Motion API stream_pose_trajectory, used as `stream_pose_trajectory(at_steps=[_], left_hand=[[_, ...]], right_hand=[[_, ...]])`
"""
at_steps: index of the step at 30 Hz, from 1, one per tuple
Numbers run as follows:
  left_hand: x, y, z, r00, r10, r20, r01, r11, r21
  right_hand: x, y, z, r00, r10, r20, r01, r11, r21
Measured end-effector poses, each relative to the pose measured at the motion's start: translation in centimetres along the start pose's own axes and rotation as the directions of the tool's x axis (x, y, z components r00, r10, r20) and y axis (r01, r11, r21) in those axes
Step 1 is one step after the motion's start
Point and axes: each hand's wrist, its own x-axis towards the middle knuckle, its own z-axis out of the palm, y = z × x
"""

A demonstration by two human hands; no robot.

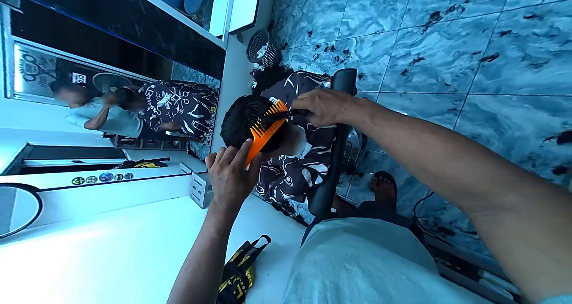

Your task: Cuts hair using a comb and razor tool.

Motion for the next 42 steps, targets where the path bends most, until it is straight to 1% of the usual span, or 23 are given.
stream_pose_trajectory(at_steps=[6,8,9,10,12,13,14,15,16,17,18,20,22,23,25,26,27,30,33,35,37,40,42], left_hand=[[0.5,-0.4,-0.2,0.999,0.028,-0.022,-0.028,0.999,0.023],[1.2,-0.7,-0.7,1.000,-0.029,0.001,0.028,0.999,0.015],[2.0,-0.8,-1.1,0.992,-0.121,0.046,0.122,0.993,-0.007],[3.1,-0.9,-1.6,0.961,-0.255,0.105,0.260,0.965,-0.041],[5.3,-0.8,-1.5,0.852,-0.495,0.172,0.520,0.838,-0.165],[6.0,-0.4,-1.1,0.796,-0.559,0.231,0.604,0.758,-0.248],[6.0,0.3,-0.8,0.764,-0.569,0.305,0.645,0.689,-0.330],[5.3,1.2,-0.5,0.753,-0.538,0.380,0.657,0.653,-0.377],[4.1,2.1,-0.3,0.758,-0.478,0.444,0.643,0.664,-0.381],[2.3,3.0,0.1,0.780,-0.401,0.480,0.592,0.720,-0.362],[-0.1,3.6,0.8,0.816,-0.317,0.483,0.505,0.797,-0.332],[-4.6,3.6,2.4,0.900,-0.164,0.405,0.272,0.935,-0.226],[-7.7,2.2,3.7,0.965,-0.048,0.258,0.079,0.990,-0.115],[-8.4,1.3,4.0,0.980,-0.018,0.199,0.033,0.997,-0.072],[-8.4,-0.2,3.9,0.995,0.006,0.095,-0.003,1.000,-0.030],[-7.9,-0.7,3.5,0.998,0.007,0.055,-0.006,1.000,-0.017],[-7.2,-1.1,3.1,1.000,0.000,0.024,0.000,1.000,-0.007],[-4.9,-1.6,1.9,0.998,0.015,-0.053,-0.014,1.000,0.009],[-3.3,-1.5,1.0,0.996,0.039,-0.084,-0.039,0.999,0.007],[-2.7,-1.5,0.8,0.994,0.045,-0.099,-0.044,0.999,0.010],[-2.2,-1.4,0.6,0.992,0.047,-0.117,-0.045,0.999,0.018],[-1.6,-1.3,0.2,0.991,0.054,-0.121,-0.050,0.998,0.031],[-1.4,-1.3,0.1,0.992,0.056,-0.109,-0.053,0.998,0.033]], right_hand=[[0.4,-0.5,-0.6,0.999,0.023,0.034,-0.022,0.999,-0.044],[0.3,-0.8,-0.6,0.999,0.036,0.013,-0.036,0.999,-0.014],[0.1,-0.8,-0.5,0.998,0.056,-0.010,-0.056,0.998,0.010],[-0.1,-0.8,-0.2,0.994,0.102,-0.031,-0.100,0.994,0.050],[-0.7,-0.6,0.6,0.966,0.245,-0.085,-0.232,0.963,0.139],[-1.1,-0.4,1.0,0.944,0.305,-0.129,-0.285,0.946,0.155],[-1.5,-0.2,1.3,0.921,0.347,-0.179,-0.318,0.932,0.172],[-1.9,0.1,1.7,0.896,0.391,-0.212,-0.350,0.914,0.205],[-2.4,0.4,2.1,0.872,0.436,-0.223,-0.382,0.890,0.248],[-2.8,0.9,2.4,0.851,0.476,-0.223,-0.410,0.866,0.286],[-3.3,1.2,2.9,0.834,0.504,-0.224,-0.426,0.847,0.318],[-3.9,1.5,3.4,0.828,0.511,-0.230,-0.441,0.847,0.296],[-4.4,1.2,3.7,0.861,0.452,-0.231,-0.429,0.891,0.148],[-4.6,1.1,4.0,0.894,0.384,-0.231,-0.389,0.921,0.025],[-4.5,0.6,4.4,0.958,0.204,-0.201,-0.243,0.951,-0.193],[-4.2,0.2,4.5,0.975,0.133,-0.176,-0.175,0.952,-0.253],[-3.8,-0.3,4.4,0.983,0.100,-0.153,-0.139,0.952,-0.271],[-2.5,-1.4,3.7,0.989,0.105,-0.108,-0.126,0.970,-0.208],[-1.8,-1.5,2.7,0.995,0.076,-0.064,-0.084,0.989,-0.125],[-1.6,-1.2,2.3,0.998,0.060,-0.032,-0.064,0.992,-0.111],[-1.3,-1.2,1.9,0.997,0.081,-0.008,-0.081,0.993,-0.083],[-1.0,-0.8,1.2,0.997,0.070,-0.024,-0.071,0.997,-0.041],[-1.0,-0.7,0.8,0.998,0.066,-0.015,-0.067,0.996,-0.053]])
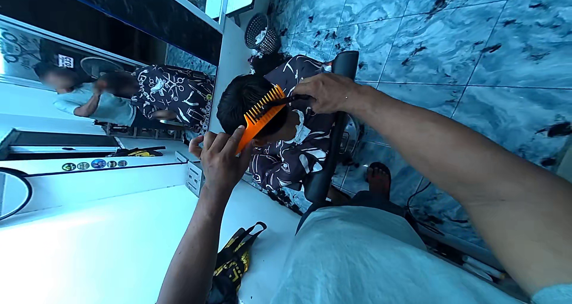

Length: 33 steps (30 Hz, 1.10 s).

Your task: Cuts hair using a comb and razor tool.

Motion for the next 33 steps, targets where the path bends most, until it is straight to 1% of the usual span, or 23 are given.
stream_pose_trajectory(at_steps=[5,10,11,12,13,14,15,16,17,18,19,20,21,22,23,24,25,26,27,29,30,31,33], left_hand=[[0.5,-0.1,0.0,1.000,0.011,0.000,-0.011,1.000,0.005],[0.9,-0.3,-0.2,0.999,0.045,-0.003,-0.045,0.999,0.018],[1.1,-0.4,-0.3,0.999,0.040,-0.002,-0.040,0.999,0.025],[1.4,-0.5,-0.3,1.000,0.007,0.005,-0.007,1.000,0.024],[2.0,-0.5,-0.5,0.997,-0.078,0.030,0.077,0.997,0.012],[2.7,-0.4,-0.7,0.972,-0.221,0.079,0.224,0.975,-0.018],[3.7,-0.2,-0.8,0.910,-0.391,0.137,0.404,0.911,-0.079],[4.7,0.0,-0.6,0.826,-0.537,0.173,0.562,0.808,-0.177],[5.4,0.5,-0.1,0.747,-0.629,0.217,0.665,0.691,-0.285],[5.6,1.4,0.3,0.691,-0.661,0.294,0.720,0.591,-0.364],[5.2,2.4,0.5,0.663,-0.644,0.382,0.748,0.544,-0.381],[4.3,3.5,0.7,0.661,-0.594,0.458,0.749,0.559,-0.356],[2.8,4.5,1.0,0.690,-0.521,0.503,0.708,0.631,-0.318],[1.0,5.1,1.5,0.738,-0.437,0.514,0.625,0.730,-0.276],[-0.8,5.4,2.1,0.788,-0.350,0.507,0.514,0.827,-0.228],[-2.5,5.5,2.6,0.840,-0.266,0.473,0.389,0.903,-0.182],[-3.9,5.4,3.1,0.886,-0.196,0.420,0.278,0.950,-0.141],[-4.8,5.0,3.3,0.919,-0.143,0.367,0.191,0.977,-0.098],[-5.3,4.7,3.3,0.941,-0.110,0.319,0.138,0.988,-0.069],[-5.3,4.2,3.0,0.966,-0.098,0.241,0.105,0.994,-0.018],[-5.0,4.0,2.8,0.972,-0.105,0.209,0.107,0.994,0.000],[-4.6,3.9,2.5,0.977,-0.112,0.179,0.112,0.994,0.014],[-3.8,3.8,2.2,0.983,-0.120,0.142,0.116,0.993,0.036]], right_hand=[[0.4,-0.6,-0.7,1.000,0.027,0.006,-0.026,0.998,-0.048],[0.4,-0.6,-0.9,1.000,-0.001,-0.004,0.000,0.997,-0.079],[0.4,-0.7,-1.0,1.000,0.013,-0.013,-0.014,0.997,-0.076],[0.4,-0.8,-1.0,0.999,0.030,-0.023,-0.032,0.998,-0.056],[0.3,-0.9,-0.9,0.998,0.045,-0.038,-0.046,0.999,-0.020],[0.2,-0.8,-0.6,0.996,0.067,-0.056,-0.065,0.997,0.028],[0.1,-0.7,-0.3,0.991,0.115,-0.066,-0.110,0.991,0.079],[-0.1,-0.5,0.2,0.980,0.177,-0.086,-0.165,0.977,0.138],[-0.3,-0.1,0.6,0.963,0.241,-0.122,-0.217,0.959,0.181],[-0.6,0.3,0.8,0.943,0.294,-0.155,-0.259,0.942,0.212],[-0.9,0.9,1.0,0.925,0.338,-0.175,-0.293,0.925,0.240],[-1.1,1.5,1.4,0.906,0.379,-0.188,-0.322,0.906,0.276],[-1.3,2.3,1.9,0.890,0.414,-0.191,-0.348,0.887,0.304],[-1.4,2.9,2.2,0.878,0.439,-0.191,-0.366,0.872,0.324],[-1.6,3.2,2.4,0.872,0.448,-0.197,-0.373,0.869,0.326],[-1.9,3.3,2.5,0.877,0.436,-0.201,-0.369,0.880,0.299],[-2.1,3.3,2.6,0.896,0.397,-0.201,-0.349,0.907,0.236],[-2.2,3.2,2.7,0.921,0.325,-0.212,-0.302,0.944,0.136],[-2.3,3.1,3.0,0.948,0.233,-0.219,-0.233,0.972,0.024],[-2.2,3.0,3.6,0.979,0.021,-0.202,-0.053,0.987,-0.154],[-1.9,2.8,3.7,0.980,-0.051,-0.191,0.011,0.979,-0.206],[-1.5,2.4,3.8,0.983,-0.074,-0.168,0.035,0.974,-0.223],[-0.7,1.9,3.6,0.987,-0.066,-0.147,0.036,0.979,-0.201]])
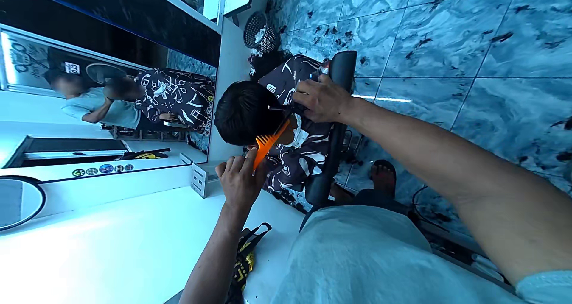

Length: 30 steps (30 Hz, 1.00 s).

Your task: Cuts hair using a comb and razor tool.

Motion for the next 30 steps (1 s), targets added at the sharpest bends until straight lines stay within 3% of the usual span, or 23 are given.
stream_pose_trajectory(at_steps=[5,10,20,30], left_hand=[[1.0,0.3,-0.6,0.999,0.002,-0.039,-0.002,1.000,0.003],[1.6,0.5,-0.9,0.997,-0.002,-0.072,0.001,1.000,-0.015],[2.5,0.1,-1.5,0.997,-0.013,-0.074,0.013,1.000,-0.009],[3.7,-0.7,-2.0,0.997,0.003,-0.079,-0.004,1.000,-0.014]], right_hand=[[1.0,0.3,-0.3,0.997,-0.077,-0.032,0.078,0.996,0.041],[1.3,0.2,-0.8,0.998,-0.064,-0.027,0.067,0.991,0.116],[2.0,0.3,-2.5,0.993,-0.087,0.075,0.076,0.986,0.149],[2.3,0.0,-4.0,0.992,0.005,0.130,-0.025,0.988,0.155]])
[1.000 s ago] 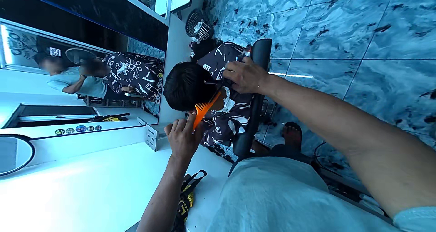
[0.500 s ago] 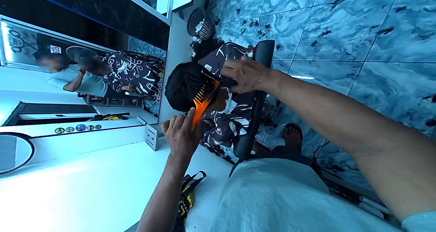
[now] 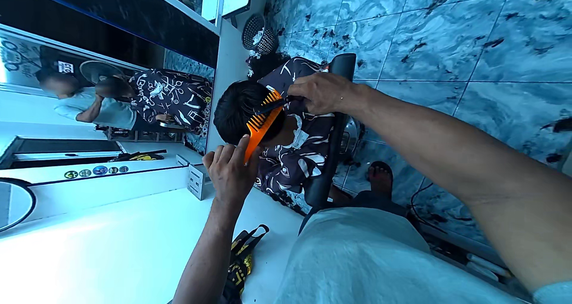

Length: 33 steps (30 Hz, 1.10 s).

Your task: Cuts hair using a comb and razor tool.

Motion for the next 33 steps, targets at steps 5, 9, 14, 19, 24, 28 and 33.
stream_pose_trajectory(at_steps=[5,9,14,19,24,28,33], left_hand=[[6.4,-1.8,-1.7,0.869,-0.443,0.220,0.480,0.864,-0.152],[7.4,-1.3,-2.0,0.799,-0.327,0.504,0.522,0.793,-0.313],[1.7,-1.7,-3.6,0.787,0.273,0.554,-0.182,0.960,-0.214],[3.7,-2.5,-3.8,0.804,0.403,0.438,-0.427,0.903,-0.047],[7.4,-3.0,-3.4,0.826,0.427,0.368,-0.465,0.885,0.018],[11.8,-2.7,-3.8,0.897,-0.036,0.441,-0.001,0.997,0.082],[15.9,-4.0,-1.3,0.810,-0.205,0.549,0.283,0.957,-0.061]], right_hand=[[-2.5,-2.9,2.0,0.908,0.410,-0.083,-0.295,0.769,0.567],[-6.8,-10.1,5.9,0.629,0.765,0.139,-0.308,0.082,0.948],[-10.0,-15.7,10.9,0.678,0.637,0.367,-0.430,-0.061,0.901],[-7.3,-14.8,10.5,0.818,0.529,0.225,-0.407,0.259,0.876],[-4.8,-12.4,9.0,0.827,0.524,0.203,-0.398,0.291,0.870],[-7.0,-12.5,7.1,0.761,0.603,0.240,-0.368,0.097,0.925],[-10.4,-12.4,7.8,0.636,0.760,0.134,-0.285,0.069,0.956]])
